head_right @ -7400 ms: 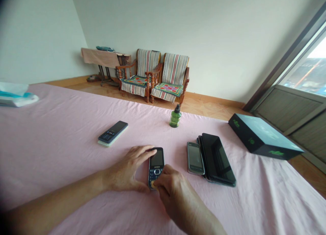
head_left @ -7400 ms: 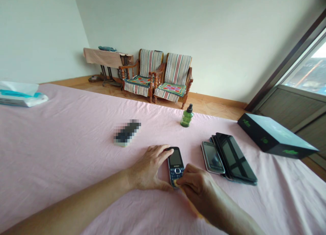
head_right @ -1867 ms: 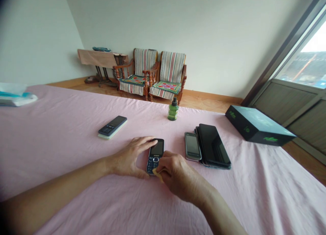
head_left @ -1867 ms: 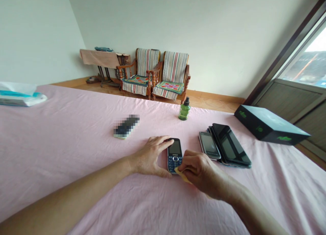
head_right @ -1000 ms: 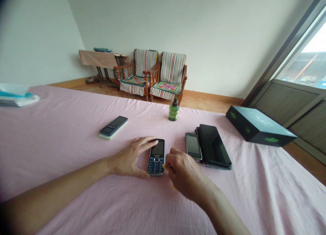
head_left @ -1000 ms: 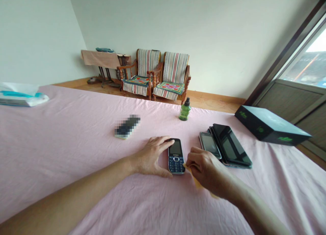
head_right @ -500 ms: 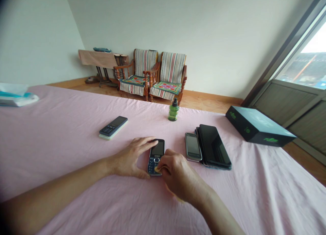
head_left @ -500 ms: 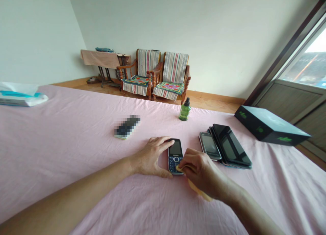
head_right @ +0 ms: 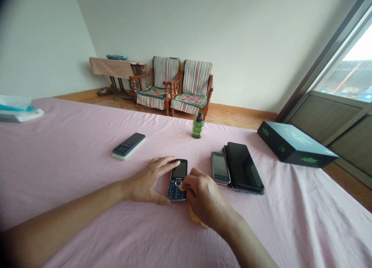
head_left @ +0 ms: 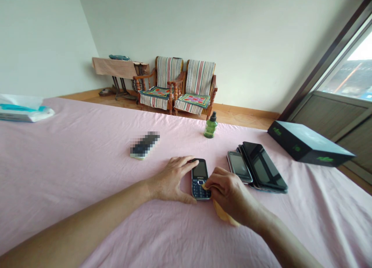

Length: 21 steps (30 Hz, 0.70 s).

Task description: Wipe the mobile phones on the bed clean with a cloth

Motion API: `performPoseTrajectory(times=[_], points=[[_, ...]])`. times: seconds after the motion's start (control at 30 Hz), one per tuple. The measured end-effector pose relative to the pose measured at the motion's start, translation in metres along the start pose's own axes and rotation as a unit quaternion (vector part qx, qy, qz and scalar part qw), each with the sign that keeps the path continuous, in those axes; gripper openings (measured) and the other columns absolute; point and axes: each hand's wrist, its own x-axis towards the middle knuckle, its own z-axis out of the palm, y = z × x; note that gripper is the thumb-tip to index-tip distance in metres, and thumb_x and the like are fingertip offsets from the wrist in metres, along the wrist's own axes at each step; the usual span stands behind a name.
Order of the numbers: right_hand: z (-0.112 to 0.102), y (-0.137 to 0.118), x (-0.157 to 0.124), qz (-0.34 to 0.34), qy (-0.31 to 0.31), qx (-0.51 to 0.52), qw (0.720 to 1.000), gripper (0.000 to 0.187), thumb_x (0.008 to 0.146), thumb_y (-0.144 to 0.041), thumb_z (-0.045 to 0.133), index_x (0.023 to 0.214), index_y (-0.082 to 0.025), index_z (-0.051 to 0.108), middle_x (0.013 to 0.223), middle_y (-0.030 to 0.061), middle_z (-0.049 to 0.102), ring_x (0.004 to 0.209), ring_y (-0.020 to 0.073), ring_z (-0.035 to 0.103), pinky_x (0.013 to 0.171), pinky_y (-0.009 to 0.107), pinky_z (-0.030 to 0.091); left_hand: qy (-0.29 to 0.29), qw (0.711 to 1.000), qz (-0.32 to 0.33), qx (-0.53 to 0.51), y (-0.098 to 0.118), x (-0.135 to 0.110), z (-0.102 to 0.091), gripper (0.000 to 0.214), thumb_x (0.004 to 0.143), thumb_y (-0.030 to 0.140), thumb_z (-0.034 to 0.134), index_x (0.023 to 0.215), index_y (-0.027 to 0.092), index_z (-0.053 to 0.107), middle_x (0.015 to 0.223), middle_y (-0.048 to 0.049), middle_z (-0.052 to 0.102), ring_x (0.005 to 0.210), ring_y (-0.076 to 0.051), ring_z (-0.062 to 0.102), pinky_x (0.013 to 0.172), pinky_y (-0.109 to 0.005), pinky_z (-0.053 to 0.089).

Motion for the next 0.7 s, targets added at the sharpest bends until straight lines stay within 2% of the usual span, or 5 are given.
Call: performPoseTrajectory(times=[0.17, 0.33, 0.5, 0.7], points=[[0.0000, 0.0036, -0.0011, 0.003, -0.012, 0.021, 1.000, 0.035, 0.069, 0.010, 0.046, 0.074, -0.017, 0.067, 0.076, -0.0004, 0.056, 0.069, 0.0101, 0.055, 0.063, 0.022, 0.039, -0.001, 1.000, -0.004, 0.001, 0.0011, 0.0000, -0.0004, 0.100, 0.063, 0.070, 0.069, 0.142, 0.017, 0.036, 0.145, -0.0173, 0.037, 0.131, -0.036, 0.036, 0.107, -0.052, 0.027], [-0.0041, 0.0040, -0.0021, -0.023, -0.031, 0.023, 0.999, 0.034, 0.068, 0.010, 0.045, 0.070, -0.018, 0.065, 0.074, -0.0016, 0.054, 0.067, 0.0088, 0.054, 0.061, 0.020, 0.038, 0.002, 1.000, -0.006, -0.002, 0.0018, 0.0002, -0.0003, 0.100, 0.063, 0.071, 0.069, 0.141, 0.018, 0.036, 0.145, -0.0171, 0.036, 0.131, -0.037, 0.035, 0.107, -0.052, 0.027], [-0.0031, 0.0045, 0.0003, -0.030, 0.005, 0.007, 1.000, 0.032, 0.074, 0.007, 0.045, 0.076, -0.018, 0.066, 0.080, 0.0006, 0.054, 0.071, 0.0111, 0.054, 0.065, 0.023, 0.041, -0.002, 1.000, -0.005, -0.003, 0.0024, 0.0002, -0.0008, 0.099, 0.064, 0.070, 0.069, 0.142, 0.020, 0.035, 0.145, -0.0162, 0.037, 0.131, -0.037, 0.035, 0.107, -0.051, 0.026], [-0.0005, 0.0073, 0.0001, -0.029, -0.006, 0.016, 0.999, 0.035, 0.073, 0.007, 0.044, 0.078, -0.019, 0.067, 0.082, 0.0007, 0.054, 0.072, 0.0115, 0.055, 0.065, 0.023, 0.042, -0.006, 1.000, -0.011, -0.002, 0.0037, 0.0001, -0.0022, 0.099, 0.064, 0.070, 0.069, 0.142, 0.019, 0.034, 0.146, -0.0165, 0.036, 0.131, -0.037, 0.035, 0.107, -0.051, 0.026]])
